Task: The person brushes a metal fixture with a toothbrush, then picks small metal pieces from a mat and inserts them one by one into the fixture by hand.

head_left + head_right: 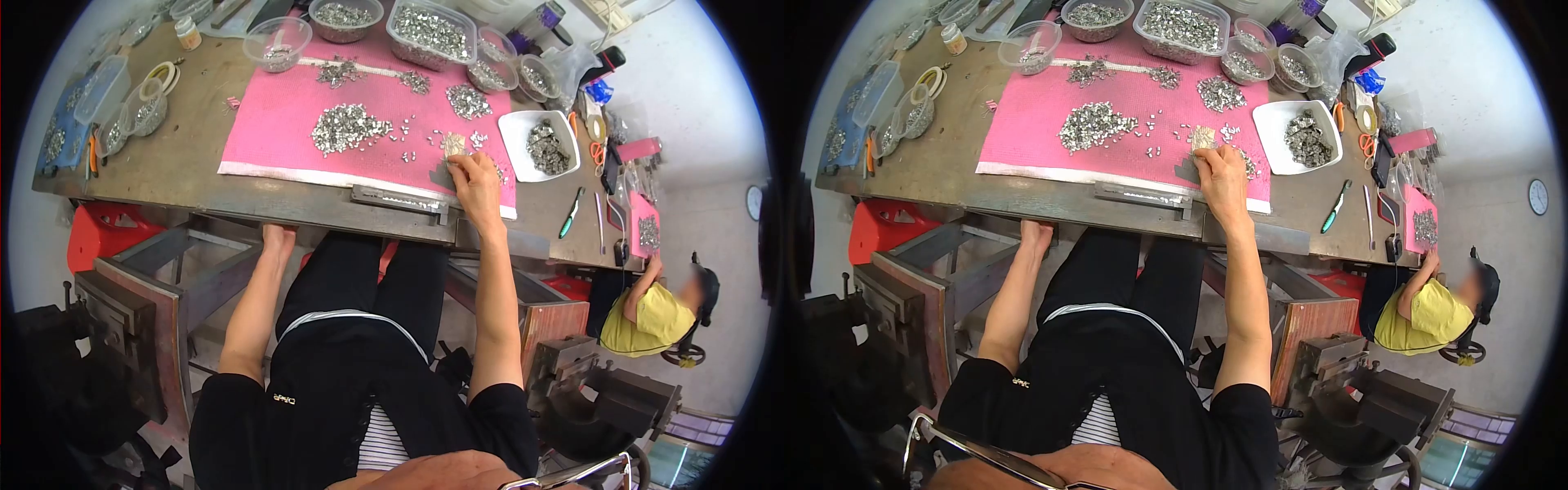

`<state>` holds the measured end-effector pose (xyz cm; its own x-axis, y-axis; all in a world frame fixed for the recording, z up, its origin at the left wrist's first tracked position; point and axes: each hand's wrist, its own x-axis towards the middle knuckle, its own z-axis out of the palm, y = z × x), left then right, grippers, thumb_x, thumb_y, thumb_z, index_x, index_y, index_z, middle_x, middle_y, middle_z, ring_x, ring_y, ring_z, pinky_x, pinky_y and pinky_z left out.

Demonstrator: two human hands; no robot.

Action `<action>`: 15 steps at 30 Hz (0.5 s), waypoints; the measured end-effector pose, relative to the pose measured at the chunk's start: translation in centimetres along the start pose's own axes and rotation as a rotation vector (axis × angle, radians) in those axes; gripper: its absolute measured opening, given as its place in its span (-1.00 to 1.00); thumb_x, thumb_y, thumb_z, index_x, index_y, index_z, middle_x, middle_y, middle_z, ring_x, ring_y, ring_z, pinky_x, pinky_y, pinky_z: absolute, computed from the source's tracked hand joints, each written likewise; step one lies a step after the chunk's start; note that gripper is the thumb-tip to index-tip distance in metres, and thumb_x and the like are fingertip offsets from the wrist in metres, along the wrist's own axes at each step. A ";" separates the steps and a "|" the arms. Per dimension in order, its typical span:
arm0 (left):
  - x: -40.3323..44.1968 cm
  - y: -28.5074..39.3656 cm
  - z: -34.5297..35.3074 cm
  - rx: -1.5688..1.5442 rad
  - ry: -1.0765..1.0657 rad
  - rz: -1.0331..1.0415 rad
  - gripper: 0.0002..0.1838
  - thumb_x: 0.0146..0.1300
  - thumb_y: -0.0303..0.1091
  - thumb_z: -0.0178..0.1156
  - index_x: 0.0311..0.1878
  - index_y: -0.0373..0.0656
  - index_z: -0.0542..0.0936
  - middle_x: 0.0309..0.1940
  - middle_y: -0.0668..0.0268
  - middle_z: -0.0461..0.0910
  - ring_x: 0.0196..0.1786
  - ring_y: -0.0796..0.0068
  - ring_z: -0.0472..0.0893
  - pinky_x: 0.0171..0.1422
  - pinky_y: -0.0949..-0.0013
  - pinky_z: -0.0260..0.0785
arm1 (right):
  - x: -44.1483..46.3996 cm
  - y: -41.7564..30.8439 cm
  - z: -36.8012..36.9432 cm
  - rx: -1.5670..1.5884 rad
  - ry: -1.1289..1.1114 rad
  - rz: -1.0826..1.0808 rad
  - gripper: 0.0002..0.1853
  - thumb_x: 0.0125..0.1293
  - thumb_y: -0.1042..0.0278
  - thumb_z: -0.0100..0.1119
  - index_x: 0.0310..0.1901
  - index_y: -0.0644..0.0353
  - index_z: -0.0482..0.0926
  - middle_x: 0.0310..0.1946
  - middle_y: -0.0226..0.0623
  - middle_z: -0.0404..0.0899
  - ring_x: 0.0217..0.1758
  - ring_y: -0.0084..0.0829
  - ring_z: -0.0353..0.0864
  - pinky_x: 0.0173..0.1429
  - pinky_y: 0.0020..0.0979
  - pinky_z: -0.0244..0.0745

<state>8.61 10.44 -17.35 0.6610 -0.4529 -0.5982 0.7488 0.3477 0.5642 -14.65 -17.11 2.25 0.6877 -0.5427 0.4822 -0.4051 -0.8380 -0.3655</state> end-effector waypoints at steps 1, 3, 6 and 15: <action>0.0 0.0 0.0 -0.005 0.005 0.002 -0.60 0.53 -0.12 0.11 0.32 -0.06 0.47 0.21 0.38 0.56 0.22 0.43 0.57 0.26 0.29 0.47 | -0.1 0.1 0.1 0.031 -0.007 0.026 -0.87 0.19 0.47 0.39 -0.20 0.16 0.75 -0.44 -0.25 0.51 -0.30 -0.27 0.53 -0.17 -0.26 0.43; -0.4 0.0 0.1 0.021 -0.010 0.009 -0.61 0.54 -0.12 0.10 0.30 -0.07 0.48 0.20 0.39 0.57 0.22 0.44 0.57 0.27 0.28 0.47 | 0.0 0.3 0.1 0.045 -0.020 0.040 -0.88 0.18 0.44 0.41 -0.22 0.16 0.76 -0.44 -0.26 0.52 -0.30 -0.27 0.53 -0.16 -0.25 0.43; -0.6 -0.1 -0.1 0.033 -0.102 0.015 -0.60 0.54 -0.09 0.09 0.31 -0.06 0.49 0.19 0.39 0.57 0.22 0.44 0.57 0.27 0.28 0.46 | 0.4 0.6 0.0 0.012 -0.035 0.025 -0.89 0.18 0.41 0.42 -0.25 0.17 0.76 -0.46 -0.27 0.54 -0.31 -0.28 0.54 -0.17 -0.26 0.43; 0.0 -1.2 -1.1 0.067 -0.168 0.014 -0.57 0.54 -0.05 0.08 0.32 -0.05 0.48 0.19 0.38 0.57 0.20 0.44 0.57 0.25 0.28 0.46 | 0.6 1.3 0.4 0.103 0.005 0.051 -0.93 0.23 0.45 0.38 -0.29 0.23 0.69 -0.46 -0.24 0.55 -0.38 -0.28 0.54 -0.23 -0.28 0.43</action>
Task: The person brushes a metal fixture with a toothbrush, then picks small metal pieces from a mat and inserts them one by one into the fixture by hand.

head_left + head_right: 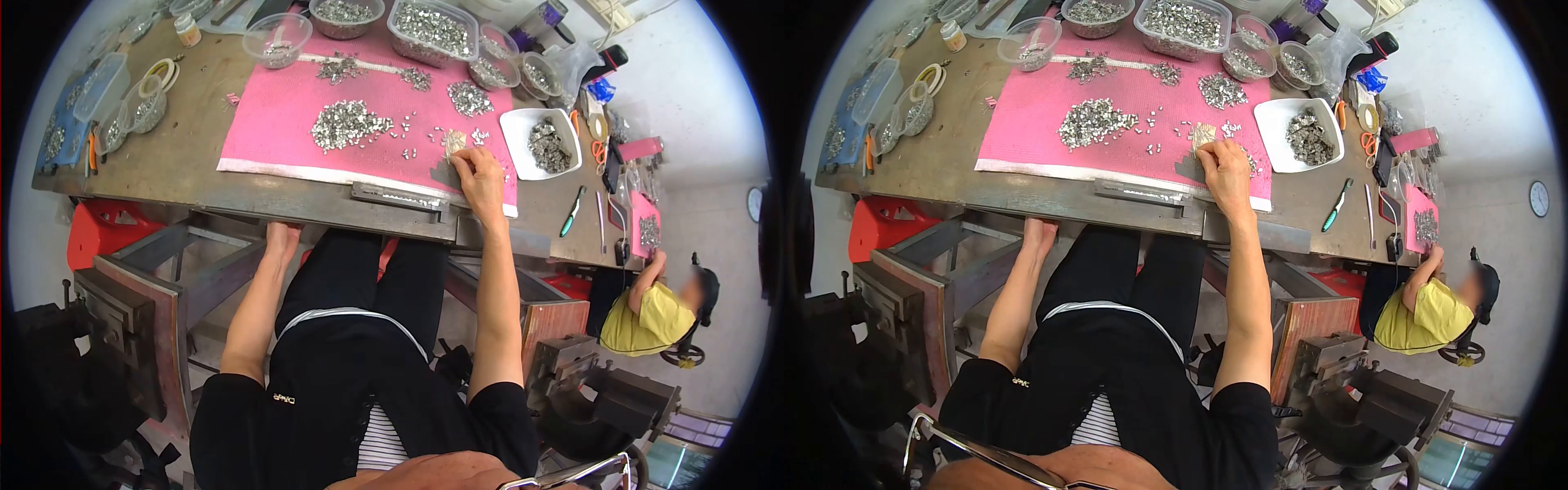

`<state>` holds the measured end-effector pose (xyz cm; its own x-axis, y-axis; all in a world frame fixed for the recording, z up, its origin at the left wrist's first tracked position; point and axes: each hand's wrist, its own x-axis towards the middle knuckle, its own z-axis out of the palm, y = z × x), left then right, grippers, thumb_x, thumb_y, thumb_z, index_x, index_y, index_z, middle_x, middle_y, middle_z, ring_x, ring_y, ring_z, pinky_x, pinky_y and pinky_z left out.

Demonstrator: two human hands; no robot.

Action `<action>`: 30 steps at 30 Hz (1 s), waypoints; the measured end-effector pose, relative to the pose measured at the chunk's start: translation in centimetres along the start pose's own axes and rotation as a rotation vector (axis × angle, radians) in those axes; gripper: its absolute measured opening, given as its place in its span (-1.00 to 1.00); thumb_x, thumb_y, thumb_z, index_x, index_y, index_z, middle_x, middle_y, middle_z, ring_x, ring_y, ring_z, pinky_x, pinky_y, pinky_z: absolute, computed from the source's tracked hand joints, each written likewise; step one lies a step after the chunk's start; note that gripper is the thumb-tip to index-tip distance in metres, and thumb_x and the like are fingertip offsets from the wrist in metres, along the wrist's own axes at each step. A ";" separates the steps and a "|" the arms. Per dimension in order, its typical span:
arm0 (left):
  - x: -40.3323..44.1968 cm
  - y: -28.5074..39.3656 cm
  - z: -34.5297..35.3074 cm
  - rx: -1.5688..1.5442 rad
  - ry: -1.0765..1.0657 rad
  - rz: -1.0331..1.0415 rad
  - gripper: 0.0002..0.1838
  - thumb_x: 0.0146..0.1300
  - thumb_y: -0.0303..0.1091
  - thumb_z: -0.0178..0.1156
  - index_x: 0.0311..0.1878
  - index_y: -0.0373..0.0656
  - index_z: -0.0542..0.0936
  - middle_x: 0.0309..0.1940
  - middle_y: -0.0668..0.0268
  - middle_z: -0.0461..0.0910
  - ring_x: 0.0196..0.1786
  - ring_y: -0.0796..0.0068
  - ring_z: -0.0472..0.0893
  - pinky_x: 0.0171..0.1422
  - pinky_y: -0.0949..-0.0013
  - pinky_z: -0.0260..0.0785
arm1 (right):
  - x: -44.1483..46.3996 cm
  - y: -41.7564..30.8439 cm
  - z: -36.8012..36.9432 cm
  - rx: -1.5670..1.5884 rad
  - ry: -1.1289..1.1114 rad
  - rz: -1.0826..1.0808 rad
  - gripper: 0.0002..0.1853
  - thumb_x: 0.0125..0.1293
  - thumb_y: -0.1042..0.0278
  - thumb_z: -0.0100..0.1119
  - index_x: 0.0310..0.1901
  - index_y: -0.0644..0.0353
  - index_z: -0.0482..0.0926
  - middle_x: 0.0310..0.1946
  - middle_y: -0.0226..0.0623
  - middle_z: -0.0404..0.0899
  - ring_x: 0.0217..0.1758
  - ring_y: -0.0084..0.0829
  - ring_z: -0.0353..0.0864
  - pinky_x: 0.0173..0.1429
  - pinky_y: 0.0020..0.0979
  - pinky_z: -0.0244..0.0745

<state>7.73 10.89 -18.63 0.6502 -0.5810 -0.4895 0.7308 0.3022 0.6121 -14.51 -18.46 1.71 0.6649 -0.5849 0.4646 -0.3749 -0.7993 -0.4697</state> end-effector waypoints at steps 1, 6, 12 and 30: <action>0.0 0.1 0.0 -0.015 -0.003 -0.002 -0.57 0.54 -0.05 0.08 0.32 -0.05 0.48 0.19 0.38 0.57 0.19 0.44 0.57 0.25 0.28 0.46 | -0.1 -0.2 0.1 0.036 0.021 0.023 -0.93 0.24 0.47 0.37 -0.30 0.23 0.66 -0.46 -0.24 0.54 -0.37 -0.25 0.54 -0.23 -0.26 0.43; -0.1 0.4 0.2 -0.001 0.066 -0.016 -0.57 0.54 -0.07 0.07 0.34 -0.07 0.47 0.21 0.37 0.56 0.23 0.41 0.56 0.29 0.26 0.44 | -0.7 -1.9 -0.9 0.105 0.069 0.039 -0.93 0.31 0.53 0.30 -0.24 0.30 0.59 -0.40 -0.19 0.58 -0.34 -0.23 0.61 -0.20 -0.28 0.50; -0.8 1.3 1.9 -0.058 0.018 -0.014 -0.53 0.55 -0.04 0.05 0.36 -0.09 0.45 0.27 0.33 0.53 0.30 0.36 0.51 0.40 0.20 0.38 | -3.6 -5.9 -1.3 0.272 -0.045 0.010 -0.95 0.36 0.58 0.22 -0.22 0.34 0.54 -0.32 -0.15 0.59 -0.26 -0.22 0.63 -0.11 -0.31 0.53; -0.7 0.9 1.7 -0.046 0.079 0.026 -0.60 0.55 -0.08 0.07 0.29 -0.08 0.49 0.18 0.36 0.57 0.21 0.42 0.57 0.30 0.27 0.45 | -6.2 -7.0 -0.2 0.166 0.008 -0.103 -0.94 0.35 0.61 0.19 -0.23 0.29 0.50 -0.23 -0.15 0.60 -0.17 -0.19 0.56 -0.02 -0.27 0.46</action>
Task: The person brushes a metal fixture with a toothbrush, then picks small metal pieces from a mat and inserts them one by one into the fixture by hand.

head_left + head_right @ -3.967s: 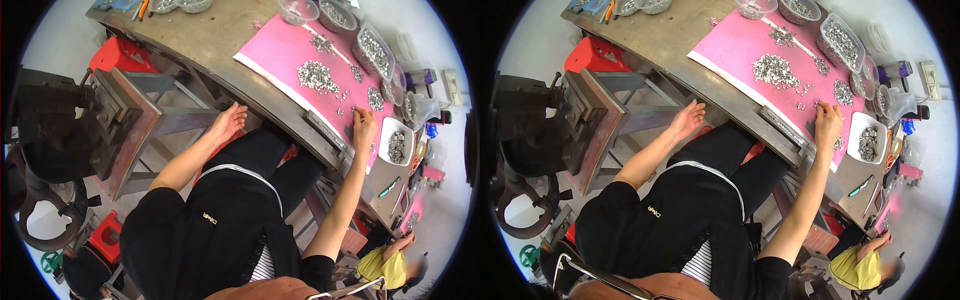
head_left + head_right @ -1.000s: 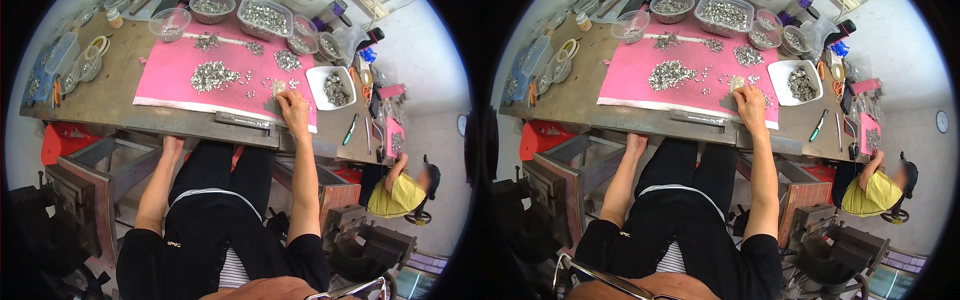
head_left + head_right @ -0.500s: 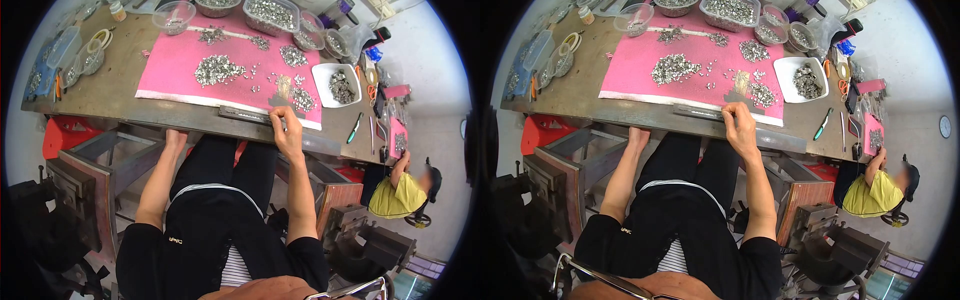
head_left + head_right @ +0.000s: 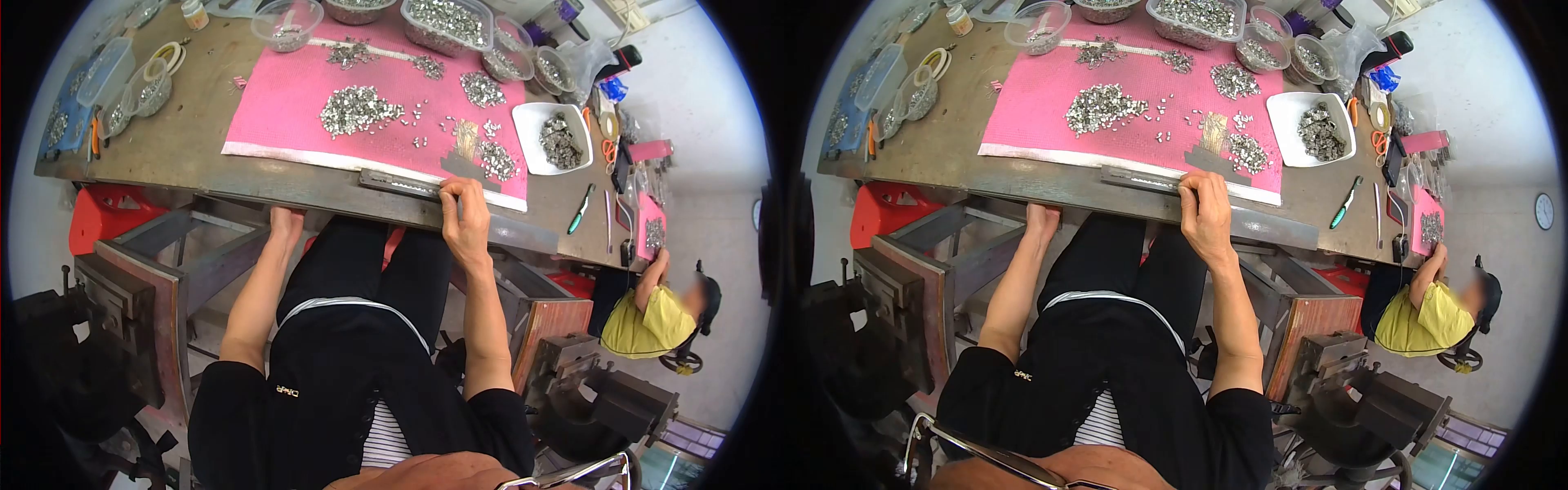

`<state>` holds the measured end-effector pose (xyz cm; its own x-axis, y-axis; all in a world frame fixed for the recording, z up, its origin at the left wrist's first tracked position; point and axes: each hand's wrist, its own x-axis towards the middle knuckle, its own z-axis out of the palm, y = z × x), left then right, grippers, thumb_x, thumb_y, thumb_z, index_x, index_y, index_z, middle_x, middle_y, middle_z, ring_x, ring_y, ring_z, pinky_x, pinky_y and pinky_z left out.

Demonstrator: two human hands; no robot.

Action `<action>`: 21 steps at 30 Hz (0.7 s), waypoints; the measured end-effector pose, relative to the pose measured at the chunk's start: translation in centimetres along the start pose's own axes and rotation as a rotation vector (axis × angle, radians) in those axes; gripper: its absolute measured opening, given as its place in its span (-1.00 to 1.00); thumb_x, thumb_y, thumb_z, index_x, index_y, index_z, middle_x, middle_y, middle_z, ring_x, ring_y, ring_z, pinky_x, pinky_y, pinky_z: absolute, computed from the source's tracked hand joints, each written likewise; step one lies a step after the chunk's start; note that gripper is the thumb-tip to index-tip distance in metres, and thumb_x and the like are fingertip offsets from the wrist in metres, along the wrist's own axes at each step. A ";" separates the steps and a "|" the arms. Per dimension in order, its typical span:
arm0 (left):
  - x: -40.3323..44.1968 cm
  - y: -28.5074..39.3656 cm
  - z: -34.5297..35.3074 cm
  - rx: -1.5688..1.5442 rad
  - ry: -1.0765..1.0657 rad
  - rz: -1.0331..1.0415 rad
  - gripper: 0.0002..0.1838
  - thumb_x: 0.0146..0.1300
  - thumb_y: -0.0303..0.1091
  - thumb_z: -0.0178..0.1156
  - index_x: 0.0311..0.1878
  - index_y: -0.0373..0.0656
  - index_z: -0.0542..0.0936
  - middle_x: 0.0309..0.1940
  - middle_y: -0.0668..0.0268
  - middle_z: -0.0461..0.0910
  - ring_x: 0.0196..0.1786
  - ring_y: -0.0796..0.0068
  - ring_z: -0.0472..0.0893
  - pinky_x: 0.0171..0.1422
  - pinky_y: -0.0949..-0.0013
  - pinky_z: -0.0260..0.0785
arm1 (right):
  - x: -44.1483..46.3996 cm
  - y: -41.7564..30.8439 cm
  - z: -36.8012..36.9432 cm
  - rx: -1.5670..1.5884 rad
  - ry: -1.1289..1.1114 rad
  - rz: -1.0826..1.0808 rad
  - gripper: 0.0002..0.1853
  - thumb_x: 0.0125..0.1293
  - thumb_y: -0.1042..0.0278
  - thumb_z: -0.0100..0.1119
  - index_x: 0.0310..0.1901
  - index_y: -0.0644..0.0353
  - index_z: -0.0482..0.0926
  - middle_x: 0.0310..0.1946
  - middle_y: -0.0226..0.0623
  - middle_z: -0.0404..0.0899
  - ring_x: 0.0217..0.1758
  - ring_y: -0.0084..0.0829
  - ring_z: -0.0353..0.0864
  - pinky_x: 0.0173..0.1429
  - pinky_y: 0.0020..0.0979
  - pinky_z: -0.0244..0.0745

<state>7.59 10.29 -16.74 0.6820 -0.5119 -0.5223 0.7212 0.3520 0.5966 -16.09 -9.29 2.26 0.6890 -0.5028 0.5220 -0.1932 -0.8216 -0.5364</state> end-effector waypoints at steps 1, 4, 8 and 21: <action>0.0 0.0 0.0 0.021 0.025 0.002 -0.60 0.55 -0.08 0.06 0.29 -0.08 0.50 0.17 0.36 0.58 0.20 0.43 0.57 0.29 0.27 0.46 | 0.0 0.0 0.1 -0.020 0.001 -0.012 -0.93 0.34 0.62 0.20 -0.23 0.29 0.50 -0.24 -0.14 0.60 -0.18 -0.17 0.55 -0.03 -0.25 0.46; 0.1 0.0 -0.2 0.036 0.040 -0.006 -0.60 0.55 -0.08 0.07 0.29 -0.08 0.50 0.17 0.36 0.58 0.19 0.43 0.57 0.28 0.28 0.46 | 0.1 -0.2 0.2 -0.062 0.004 -0.044 -0.92 0.32 0.64 0.20 -0.24 0.29 0.49 -0.24 -0.12 0.59 -0.19 -0.15 0.54 -0.04 -0.23 0.45; -0.9 0.3 0.7 -0.011 0.018 -0.019 -0.57 0.55 -0.04 0.05 0.30 -0.08 0.50 0.19 0.35 0.57 0.22 0.41 0.56 0.30 0.25 0.45 | 0.2 -0.3 0.2 -0.078 -0.007 -0.061 -0.91 0.30 0.65 0.20 -0.23 0.29 0.49 -0.23 -0.11 0.58 -0.18 -0.13 0.53 -0.04 -0.23 0.44; -0.8 0.0 0.6 0.003 -0.008 -0.036 -0.60 0.55 -0.10 0.05 0.31 -0.08 0.48 0.19 0.36 0.57 0.21 0.40 0.56 0.29 0.25 0.45 | 0.4 -0.2 0.5 -0.252 0.036 -0.169 -0.85 0.23 0.63 0.28 -0.21 0.27 0.52 -0.25 -0.17 0.58 -0.18 -0.14 0.56 -0.03 -0.20 0.42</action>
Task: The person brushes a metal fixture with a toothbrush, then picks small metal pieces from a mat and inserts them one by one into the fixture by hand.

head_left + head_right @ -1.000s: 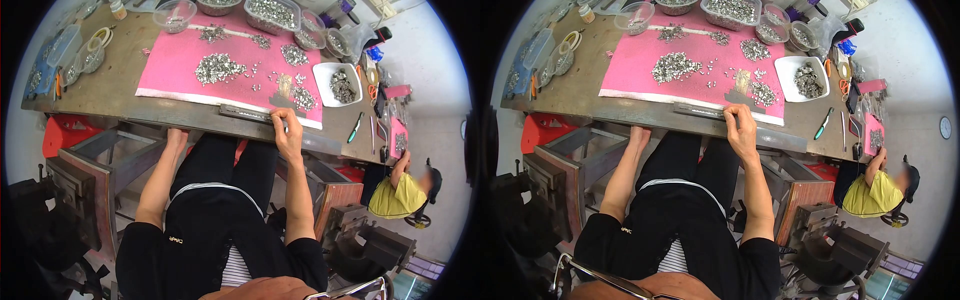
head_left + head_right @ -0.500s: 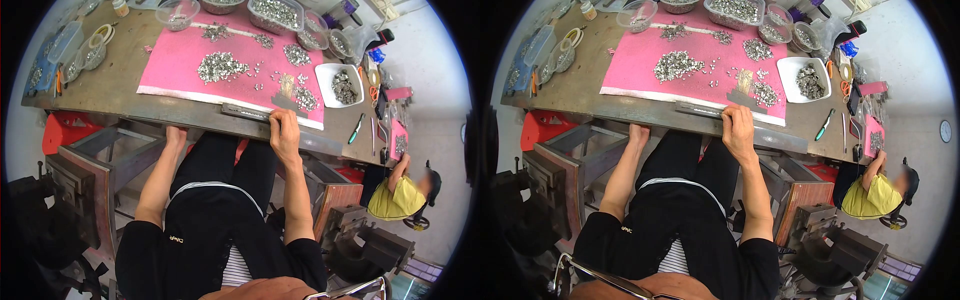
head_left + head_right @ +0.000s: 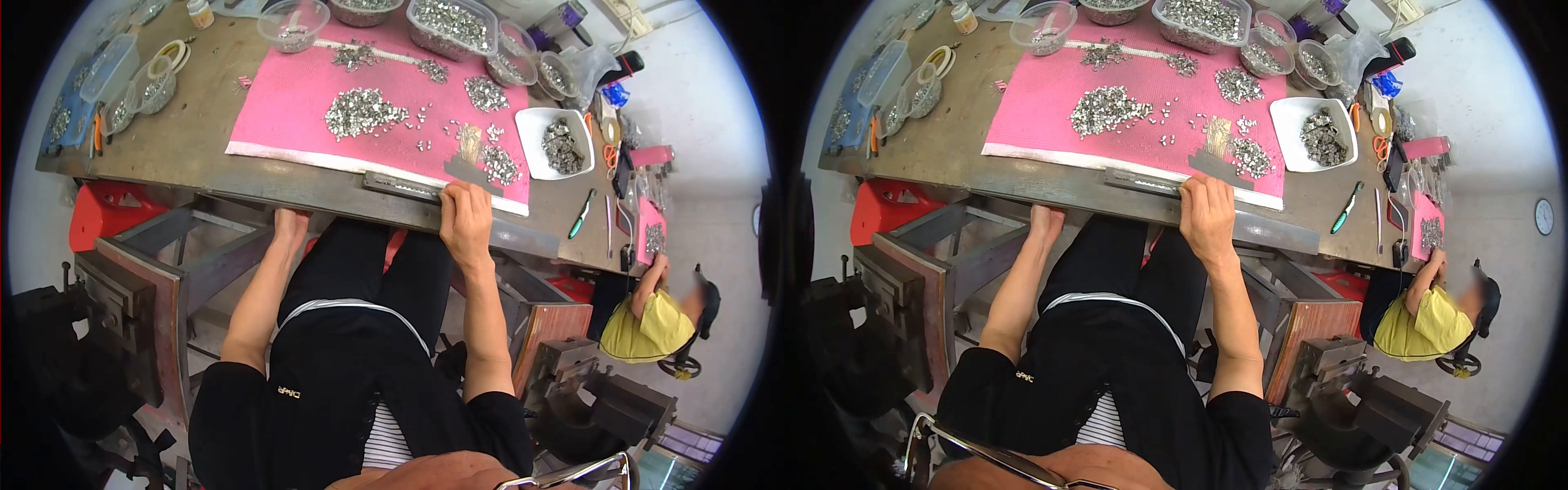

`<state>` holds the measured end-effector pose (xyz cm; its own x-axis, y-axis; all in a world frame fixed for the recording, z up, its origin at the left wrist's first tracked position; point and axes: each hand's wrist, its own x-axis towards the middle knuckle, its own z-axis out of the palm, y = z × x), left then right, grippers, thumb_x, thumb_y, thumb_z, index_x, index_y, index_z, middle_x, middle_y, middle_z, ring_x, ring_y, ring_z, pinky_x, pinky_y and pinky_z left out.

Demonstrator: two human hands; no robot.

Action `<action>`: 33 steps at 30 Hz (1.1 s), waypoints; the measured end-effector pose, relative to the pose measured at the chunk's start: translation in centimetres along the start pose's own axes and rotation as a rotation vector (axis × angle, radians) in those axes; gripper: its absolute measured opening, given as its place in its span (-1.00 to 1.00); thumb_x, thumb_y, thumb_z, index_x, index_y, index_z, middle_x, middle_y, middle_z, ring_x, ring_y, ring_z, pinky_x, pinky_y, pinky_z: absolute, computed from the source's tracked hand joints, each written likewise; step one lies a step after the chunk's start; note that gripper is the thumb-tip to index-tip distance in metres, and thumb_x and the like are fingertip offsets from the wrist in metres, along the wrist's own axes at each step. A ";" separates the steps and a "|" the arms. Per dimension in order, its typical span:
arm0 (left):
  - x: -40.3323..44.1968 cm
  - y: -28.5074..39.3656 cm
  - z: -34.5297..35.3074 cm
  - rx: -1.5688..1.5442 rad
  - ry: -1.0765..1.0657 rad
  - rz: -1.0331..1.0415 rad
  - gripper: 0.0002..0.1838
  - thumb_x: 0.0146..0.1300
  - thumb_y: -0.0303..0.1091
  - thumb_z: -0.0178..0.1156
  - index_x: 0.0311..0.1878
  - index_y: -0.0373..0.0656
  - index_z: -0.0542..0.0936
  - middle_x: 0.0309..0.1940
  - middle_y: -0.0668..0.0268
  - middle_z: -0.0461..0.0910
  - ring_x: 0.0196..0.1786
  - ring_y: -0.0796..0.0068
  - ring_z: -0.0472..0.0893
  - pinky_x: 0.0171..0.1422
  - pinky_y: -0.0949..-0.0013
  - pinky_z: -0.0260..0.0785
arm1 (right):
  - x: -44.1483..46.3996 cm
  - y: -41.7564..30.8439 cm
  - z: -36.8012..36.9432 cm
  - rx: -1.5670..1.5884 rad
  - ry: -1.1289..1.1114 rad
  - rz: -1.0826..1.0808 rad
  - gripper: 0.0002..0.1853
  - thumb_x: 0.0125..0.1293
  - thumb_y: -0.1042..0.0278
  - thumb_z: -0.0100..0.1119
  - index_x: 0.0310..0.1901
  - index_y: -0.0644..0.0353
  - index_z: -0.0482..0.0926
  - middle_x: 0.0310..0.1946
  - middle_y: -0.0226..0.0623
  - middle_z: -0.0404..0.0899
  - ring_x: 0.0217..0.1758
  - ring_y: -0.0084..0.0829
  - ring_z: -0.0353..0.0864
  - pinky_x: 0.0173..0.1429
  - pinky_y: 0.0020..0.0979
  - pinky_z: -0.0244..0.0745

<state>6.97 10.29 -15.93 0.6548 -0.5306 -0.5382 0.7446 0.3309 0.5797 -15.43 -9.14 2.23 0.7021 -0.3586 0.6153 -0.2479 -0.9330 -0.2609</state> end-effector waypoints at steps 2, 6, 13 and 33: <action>0.4 -0.4 -0.6 -0.003 0.004 -0.002 -0.63 0.55 -0.13 0.06 0.29 -0.07 0.49 0.16 0.37 0.58 0.18 0.42 0.58 0.26 0.27 0.47 | 0.3 -0.1 -0.3 -0.029 0.002 -0.048 -0.83 0.20 0.63 0.31 -0.20 0.25 0.54 -0.24 -0.20 0.59 -0.17 -0.16 0.56 -0.01 -0.21 0.41; 1.2 -1.0 -2.2 0.016 -0.043 0.010 -0.66 0.54 -0.15 0.07 0.25 -0.06 0.52 0.11 0.38 0.61 0.13 0.46 0.61 0.20 0.31 0.49 | 0.7 -0.1 -1.1 0.003 -0.061 -0.044 -0.80 0.16 0.61 0.34 -0.19 0.22 0.57 -0.23 -0.23 0.59 -0.15 -0.18 0.57 0.01 -0.21 0.40; 0.4 -1.0 -0.6 -0.013 -0.054 0.010 -0.64 0.55 -0.11 0.06 0.26 -0.06 0.52 0.13 0.37 0.61 0.13 0.44 0.61 0.20 0.29 0.49 | 0.3 0.3 -0.9 0.058 -0.078 0.016 -0.77 0.15 0.60 0.36 -0.16 0.18 0.61 -0.19 -0.25 0.61 -0.13 -0.19 0.57 0.04 -0.22 0.38; 0.2 -0.4 -0.8 -0.021 -0.092 0.018 -0.60 0.56 -0.10 0.06 0.32 -0.09 0.47 0.19 0.37 0.56 0.20 0.43 0.56 0.30 0.25 0.45 | 3.5 8.7 0.4 -0.153 -0.104 0.251 -0.92 0.20 0.37 0.40 -0.29 0.12 0.72 -0.36 -0.30 0.57 -0.16 -0.19 0.52 -0.03 -0.16 0.30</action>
<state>6.90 10.72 -16.75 0.6539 -0.5936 -0.4691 0.7363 0.3568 0.5750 -14.90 -18.46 1.84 0.6685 -0.5808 0.4644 -0.5144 -0.8122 -0.2753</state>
